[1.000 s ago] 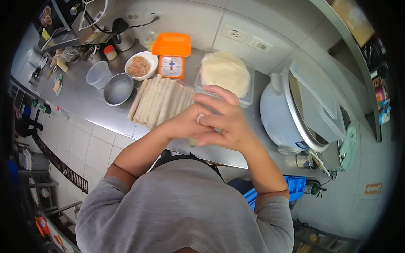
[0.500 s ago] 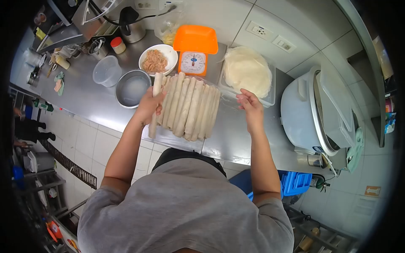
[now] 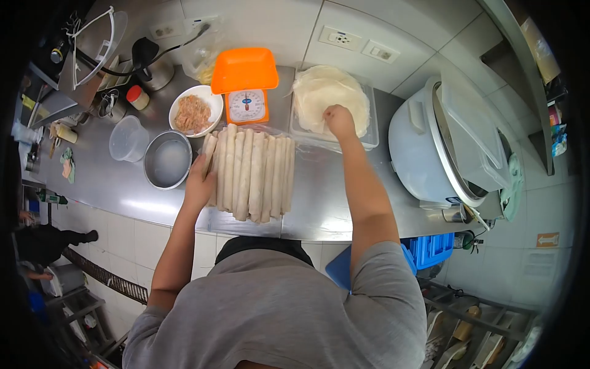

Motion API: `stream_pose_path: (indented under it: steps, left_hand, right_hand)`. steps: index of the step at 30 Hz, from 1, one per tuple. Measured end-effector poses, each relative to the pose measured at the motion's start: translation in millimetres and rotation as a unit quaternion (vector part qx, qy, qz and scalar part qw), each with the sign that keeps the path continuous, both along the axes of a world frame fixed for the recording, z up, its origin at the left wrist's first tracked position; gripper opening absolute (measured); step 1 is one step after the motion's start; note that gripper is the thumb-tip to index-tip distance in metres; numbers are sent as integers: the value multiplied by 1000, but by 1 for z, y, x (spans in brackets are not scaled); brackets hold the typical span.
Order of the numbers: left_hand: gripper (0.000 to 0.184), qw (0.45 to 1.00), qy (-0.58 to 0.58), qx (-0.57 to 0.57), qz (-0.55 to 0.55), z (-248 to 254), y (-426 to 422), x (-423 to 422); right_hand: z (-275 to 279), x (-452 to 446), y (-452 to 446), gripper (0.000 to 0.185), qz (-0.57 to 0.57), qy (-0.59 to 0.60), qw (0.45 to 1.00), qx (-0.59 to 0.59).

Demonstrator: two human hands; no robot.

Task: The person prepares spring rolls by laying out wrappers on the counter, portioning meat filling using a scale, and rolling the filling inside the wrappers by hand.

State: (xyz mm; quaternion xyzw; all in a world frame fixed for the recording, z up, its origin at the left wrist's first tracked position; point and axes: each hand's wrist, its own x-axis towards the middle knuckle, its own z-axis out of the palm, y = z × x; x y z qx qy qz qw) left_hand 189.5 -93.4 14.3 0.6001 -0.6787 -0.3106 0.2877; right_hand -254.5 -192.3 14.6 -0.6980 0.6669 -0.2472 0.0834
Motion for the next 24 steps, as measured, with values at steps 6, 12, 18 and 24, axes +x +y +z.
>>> stream_pose_path:
  steps: [6,12,18,24]
  left_hand:
    - [48,995,51,-82,8,32,10,-13]
    - [69,962,184,-154,-130,104,28,-101]
    - [91,970,195,-19,-143,90,64,-191]
    - [72,965,-81,-78,-238,13,101,-218]
  right_hand:
    - [96,3,0,12,-90,-2,970,-226]
    - [216,12,71,10,16,-419,906,62]
    - [140,-28,108,21,100,-242,947,188]
    - [69,-60,156,31,-6,-41,998,-42]
